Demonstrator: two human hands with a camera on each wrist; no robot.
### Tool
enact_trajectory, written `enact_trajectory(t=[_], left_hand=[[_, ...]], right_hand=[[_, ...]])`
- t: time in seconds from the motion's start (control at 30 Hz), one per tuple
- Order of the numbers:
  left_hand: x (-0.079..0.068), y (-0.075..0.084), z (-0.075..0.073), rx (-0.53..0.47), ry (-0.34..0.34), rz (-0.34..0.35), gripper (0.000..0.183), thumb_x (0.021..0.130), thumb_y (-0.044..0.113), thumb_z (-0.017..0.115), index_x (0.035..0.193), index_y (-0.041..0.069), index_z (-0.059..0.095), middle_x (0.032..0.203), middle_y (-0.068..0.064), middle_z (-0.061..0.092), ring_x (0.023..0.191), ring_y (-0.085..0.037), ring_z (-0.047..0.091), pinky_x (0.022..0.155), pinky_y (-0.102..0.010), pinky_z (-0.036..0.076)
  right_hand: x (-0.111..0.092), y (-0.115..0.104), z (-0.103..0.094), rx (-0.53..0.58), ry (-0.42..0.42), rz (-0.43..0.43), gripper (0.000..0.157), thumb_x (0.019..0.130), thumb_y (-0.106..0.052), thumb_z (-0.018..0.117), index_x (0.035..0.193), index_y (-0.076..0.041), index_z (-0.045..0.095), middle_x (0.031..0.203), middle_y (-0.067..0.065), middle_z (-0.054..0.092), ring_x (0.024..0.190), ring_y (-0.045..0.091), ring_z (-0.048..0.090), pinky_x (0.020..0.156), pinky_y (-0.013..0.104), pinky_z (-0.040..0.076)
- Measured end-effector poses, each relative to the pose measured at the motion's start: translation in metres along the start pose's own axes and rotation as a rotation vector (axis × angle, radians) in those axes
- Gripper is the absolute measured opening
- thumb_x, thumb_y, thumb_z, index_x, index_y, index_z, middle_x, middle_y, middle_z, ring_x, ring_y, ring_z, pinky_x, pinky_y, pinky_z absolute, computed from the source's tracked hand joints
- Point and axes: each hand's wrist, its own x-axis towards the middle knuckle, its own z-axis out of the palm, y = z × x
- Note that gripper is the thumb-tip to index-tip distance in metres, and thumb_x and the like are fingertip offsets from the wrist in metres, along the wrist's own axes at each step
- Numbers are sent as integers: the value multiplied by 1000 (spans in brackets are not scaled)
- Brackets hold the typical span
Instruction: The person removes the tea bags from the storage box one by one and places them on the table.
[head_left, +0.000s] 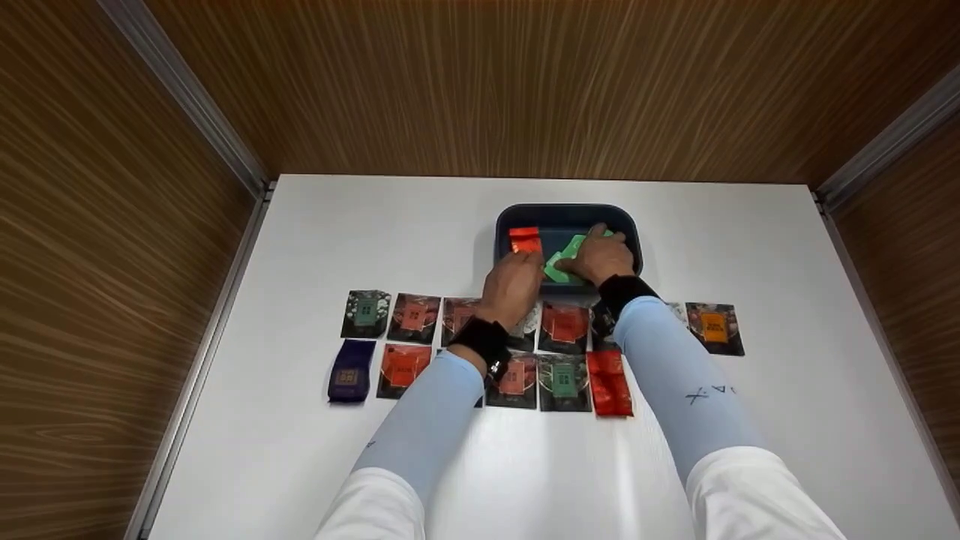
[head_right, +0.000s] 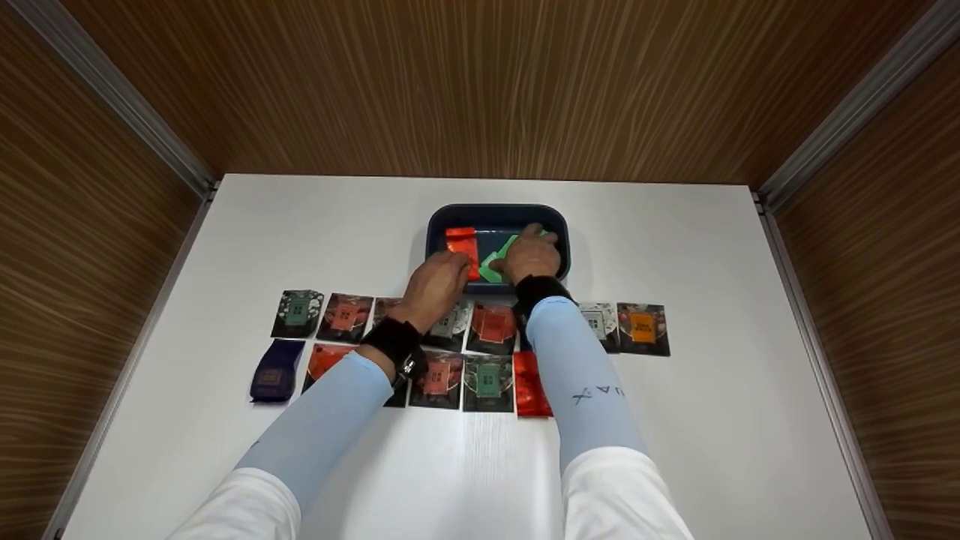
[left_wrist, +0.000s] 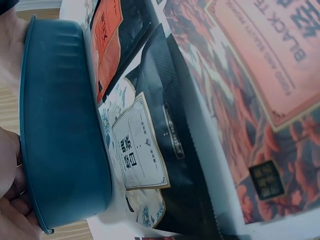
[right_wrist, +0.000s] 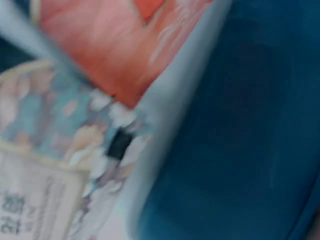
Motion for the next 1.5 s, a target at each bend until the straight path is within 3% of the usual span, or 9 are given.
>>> enact_trajectory(t=[0.23,0.37,0.5,0.6,0.7,0.9,1.07,1.3,1.5], left_hand=[[-1,4,1,-2,-16,37,27,113,18,48,121,8,71,114,-8,74,106,-26,69,93,-36,56],[1,3,-2,-24,-59,22,28,114,20,46,123,9,71,118,-8,74,109,-26,69,96,-36,55],[2,-1,-8,-97,-90,-12,28,113,21,50,127,9,70,122,-9,73,114,-27,68,99,-37,54],[4,-1,-15,-170,-59,-55,24,111,20,55,126,10,70,121,-9,72,114,-27,67,97,-38,54],[7,2,-23,-274,-16,-93,26,109,20,60,131,9,67,123,-11,70,112,-27,66,95,-39,54],[8,17,-38,-519,-20,-167,50,107,29,65,151,10,51,126,-13,68,104,-26,67,82,-36,53],[0,29,-46,-690,-77,-225,33,105,31,68,133,14,62,108,-4,72,85,-17,68,67,-26,50],[-19,44,-35,-701,-67,-138,13,104,25,70,110,14,67,96,0,72,74,-7,59,64,-21,47],[-43,56,-10,-679,-190,-83,22,104,20,69,124,15,64,102,0,75,82,-5,67,67,-21,53]], right_hand=[[0,12,-2,221,43,52,115,92,-41,80,162,12,6,147,45,41,128,54,55,103,63,50],[-4,16,-8,401,152,-6,102,96,-23,76,164,6,5,129,36,63,109,45,67,89,54,54],[-12,16,-18,605,262,-62,73,100,-15,69,159,4,29,129,29,66,111,39,66,90,48,52],[-23,14,-30,721,335,-100,49,102,-13,67,145,5,51,132,25,64,115,33,63,94,43,51],[-38,11,-42,809,365,-148,38,103,-12,67,136,4,59,122,23,69,103,25,64,84,32,51],[-67,7,-50,950,301,-268,36,104,-9,65,138,1,56,118,22,72,94,15,68,75,22,54],[-85,12,-37,1082,192,-283,36,104,-12,67,136,1,56,115,12,71,97,14,68,79,24,58],[-104,48,-6,1082,147,-252,24,104,-17,70,112,5,66,88,-4,67,80,13,59,69,23,51],[-125,97,11,1060,62,-128,22,106,-16,65,112,6,62,78,-7,63,69,12,54,63,26,47]])
